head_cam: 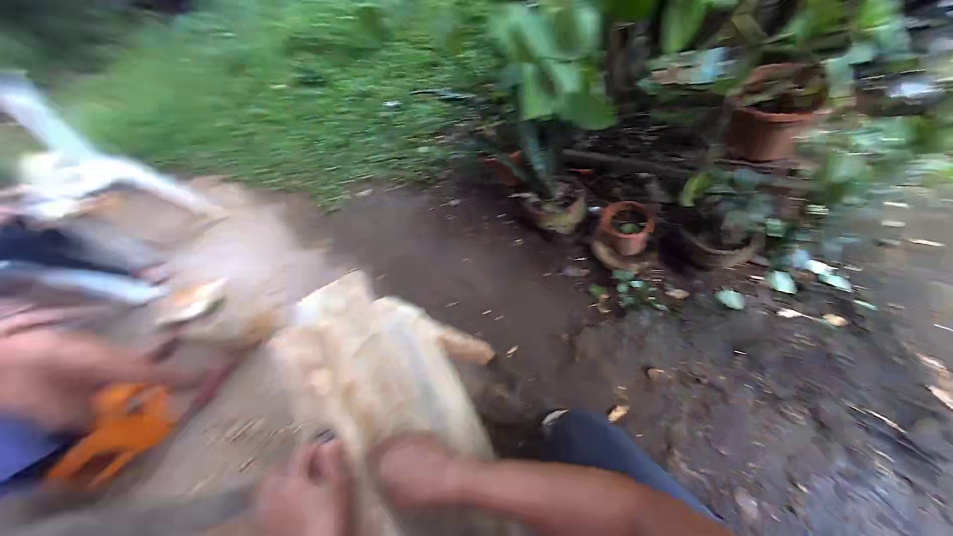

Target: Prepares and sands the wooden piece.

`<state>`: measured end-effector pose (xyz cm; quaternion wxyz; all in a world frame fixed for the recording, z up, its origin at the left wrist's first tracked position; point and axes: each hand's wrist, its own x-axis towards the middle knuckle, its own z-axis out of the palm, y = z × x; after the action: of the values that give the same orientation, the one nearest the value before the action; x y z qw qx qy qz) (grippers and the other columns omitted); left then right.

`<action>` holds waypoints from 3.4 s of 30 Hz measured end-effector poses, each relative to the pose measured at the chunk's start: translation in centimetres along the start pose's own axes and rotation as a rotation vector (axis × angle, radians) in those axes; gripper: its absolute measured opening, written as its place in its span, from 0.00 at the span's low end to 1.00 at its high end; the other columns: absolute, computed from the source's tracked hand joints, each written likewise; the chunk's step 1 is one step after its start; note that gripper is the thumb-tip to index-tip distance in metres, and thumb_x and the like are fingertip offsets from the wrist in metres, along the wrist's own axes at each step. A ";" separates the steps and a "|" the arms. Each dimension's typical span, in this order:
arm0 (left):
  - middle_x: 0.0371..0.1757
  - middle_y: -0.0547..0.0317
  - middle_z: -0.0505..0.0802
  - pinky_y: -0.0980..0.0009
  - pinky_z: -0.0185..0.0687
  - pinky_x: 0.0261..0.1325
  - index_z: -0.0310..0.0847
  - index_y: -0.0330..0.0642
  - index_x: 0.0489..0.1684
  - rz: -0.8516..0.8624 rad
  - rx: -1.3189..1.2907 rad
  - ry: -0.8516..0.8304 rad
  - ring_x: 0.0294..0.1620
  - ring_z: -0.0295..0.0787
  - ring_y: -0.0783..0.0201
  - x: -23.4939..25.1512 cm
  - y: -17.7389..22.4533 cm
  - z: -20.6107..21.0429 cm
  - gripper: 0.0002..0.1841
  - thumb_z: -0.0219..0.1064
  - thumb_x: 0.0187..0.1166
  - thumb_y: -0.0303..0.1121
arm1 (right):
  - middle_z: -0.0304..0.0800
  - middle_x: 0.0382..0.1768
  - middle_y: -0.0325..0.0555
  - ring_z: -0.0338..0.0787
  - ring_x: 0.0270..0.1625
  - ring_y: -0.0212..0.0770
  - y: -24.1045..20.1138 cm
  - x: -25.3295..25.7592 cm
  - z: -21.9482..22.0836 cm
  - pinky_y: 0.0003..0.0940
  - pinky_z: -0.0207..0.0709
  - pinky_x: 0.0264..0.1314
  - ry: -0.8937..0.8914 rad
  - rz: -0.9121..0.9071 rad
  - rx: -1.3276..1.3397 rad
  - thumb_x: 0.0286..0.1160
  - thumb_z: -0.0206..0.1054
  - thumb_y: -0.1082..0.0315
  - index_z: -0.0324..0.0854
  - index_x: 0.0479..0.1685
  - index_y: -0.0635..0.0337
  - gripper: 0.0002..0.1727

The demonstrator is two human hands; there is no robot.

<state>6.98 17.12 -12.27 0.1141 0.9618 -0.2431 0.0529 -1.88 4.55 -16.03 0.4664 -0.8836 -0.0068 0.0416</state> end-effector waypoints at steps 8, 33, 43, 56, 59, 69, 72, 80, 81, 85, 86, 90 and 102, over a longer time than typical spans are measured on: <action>0.44 0.37 0.93 0.43 0.88 0.47 0.95 0.37 0.51 0.005 0.045 0.189 0.45 0.92 0.38 -15.1 2.1 -0.6 0.14 0.65 0.82 0.36 | 0.82 0.73 0.63 0.84 0.74 0.61 -1.0 0.3 -1.1 0.61 0.78 0.72 -0.100 0.073 -0.037 0.84 0.60 0.68 0.72 0.80 0.65 0.26; 0.75 0.39 0.83 0.50 0.75 0.78 0.87 0.46 0.68 -0.292 0.112 -0.078 0.78 0.78 0.43 3.2 4.0 -0.9 0.18 0.57 0.90 0.40 | 0.82 0.72 0.63 0.83 0.76 0.59 -0.1 1.4 -2.2 0.56 0.74 0.78 -0.158 0.069 -0.042 0.89 0.54 0.66 0.72 0.79 0.66 0.24; 0.52 0.43 0.92 0.49 0.87 0.56 0.96 0.42 0.48 -0.123 0.008 0.198 0.55 0.90 0.43 -9.5 3.8 0.1 0.11 0.68 0.80 0.36 | 0.81 0.72 0.64 0.83 0.75 0.59 -1.2 1.0 -1.6 0.54 0.76 0.76 -0.139 0.108 -0.096 0.87 0.55 0.67 0.72 0.78 0.67 0.23; 0.69 0.47 0.87 0.51 0.78 0.74 0.89 0.48 0.64 -0.290 0.048 -0.056 0.73 0.82 0.47 1.2 4.2 -0.9 0.17 0.58 0.90 0.41 | 0.81 0.73 0.63 0.83 0.75 0.59 -1.2 0.7 -0.9 0.54 0.76 0.76 -0.096 0.110 -0.128 0.86 0.57 0.66 0.72 0.79 0.66 0.25; 0.71 0.46 0.85 0.51 0.78 0.74 0.88 0.49 0.65 -0.335 0.044 -0.072 0.73 0.82 0.47 2.5 4.4 -0.8 0.17 0.57 0.90 0.41 | 0.81 0.73 0.62 0.83 0.76 0.59 -1.1 0.8 -1.1 0.53 0.76 0.77 -0.104 0.107 -0.126 0.87 0.56 0.65 0.72 0.80 0.65 0.25; 0.70 0.45 0.85 0.52 0.79 0.74 0.88 0.48 0.64 -0.358 0.002 -0.059 0.73 0.82 0.47 2.5 4.3 -0.7 0.16 0.59 0.89 0.41 | 0.80 0.75 0.62 0.81 0.77 0.58 -0.7 0.6 -1.6 0.52 0.73 0.80 -0.154 0.073 -0.111 0.90 0.54 0.64 0.70 0.83 0.65 0.26; 0.72 0.45 0.84 0.52 0.78 0.74 0.87 0.49 0.67 -0.360 0.023 -0.071 0.75 0.81 0.47 2.3 4.5 -0.8 0.17 0.59 0.89 0.41 | 0.80 0.74 0.63 0.82 0.77 0.58 -0.7 0.7 -1.9 0.53 0.72 0.80 -0.163 0.065 -0.100 0.91 0.53 0.64 0.70 0.83 0.65 0.26; 0.65 0.42 0.88 0.51 0.78 0.73 0.90 0.45 0.62 -0.268 0.011 -0.026 0.69 0.84 0.44 -5.4 4.7 -1.4 0.17 0.61 0.88 0.40 | 0.82 0.73 0.63 0.82 0.77 0.59 -0.3 1.0 -2.1 0.54 0.72 0.80 -0.167 0.061 -0.070 0.91 0.52 0.65 0.72 0.80 0.66 0.24; 0.61 0.40 0.90 0.50 0.80 0.70 0.92 0.44 0.59 -0.234 -0.001 0.021 0.66 0.86 0.42 -7.0 4.5 -1.3 0.16 0.62 0.86 0.39 | 0.82 0.73 0.64 0.82 0.77 0.59 -0.3 1.1 -2.0 0.54 0.72 0.80 -0.168 0.057 -0.070 0.90 0.53 0.66 0.73 0.80 0.66 0.24; 0.51 0.36 0.93 0.45 0.85 0.62 0.95 0.37 0.51 -0.122 -0.046 0.140 0.56 0.90 0.36 -12.9 4.1 -1.3 0.13 0.66 0.82 0.34 | 0.82 0.73 0.64 0.82 0.77 0.59 -0.2 1.2 -1.9 0.55 0.72 0.80 -0.169 0.057 -0.076 0.90 0.52 0.67 0.73 0.79 0.67 0.24; 0.48 0.36 0.93 0.45 0.86 0.60 0.95 0.36 0.49 -0.107 -0.037 0.158 0.54 0.91 0.36 -14.2 4.1 -1.3 0.13 0.67 0.80 0.34 | 0.82 0.73 0.64 0.82 0.77 0.59 -0.3 1.2 -1.9 0.54 0.72 0.81 -0.171 0.063 -0.084 0.90 0.52 0.67 0.72 0.80 0.66 0.24; 0.45 0.38 0.93 0.49 0.87 0.55 0.95 0.37 0.48 -0.091 -0.023 0.204 0.51 0.91 0.40 -17.8 3.6 -0.6 0.13 0.66 0.81 0.35 | 0.82 0.72 0.63 0.83 0.77 0.58 -0.6 1.2 -1.7 0.53 0.73 0.80 -0.155 0.077 -0.097 0.90 0.52 0.66 0.73 0.79 0.66 0.23; 0.54 0.42 0.92 0.49 0.83 0.65 0.94 0.41 0.52 -0.163 -0.035 0.120 0.60 0.88 0.42 -10.4 3.8 -0.7 0.14 0.64 0.83 0.36 | 0.81 0.73 0.63 0.82 0.76 0.59 -0.9 0.9 -1.1 0.54 0.75 0.77 -0.114 0.110 -0.137 0.89 0.55 0.65 0.72 0.80 0.67 0.24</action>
<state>-3.94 18.77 -12.53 0.1494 0.9713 -0.1578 0.0968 -0.87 4.20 -14.67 0.4008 -0.9086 0.0123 0.1168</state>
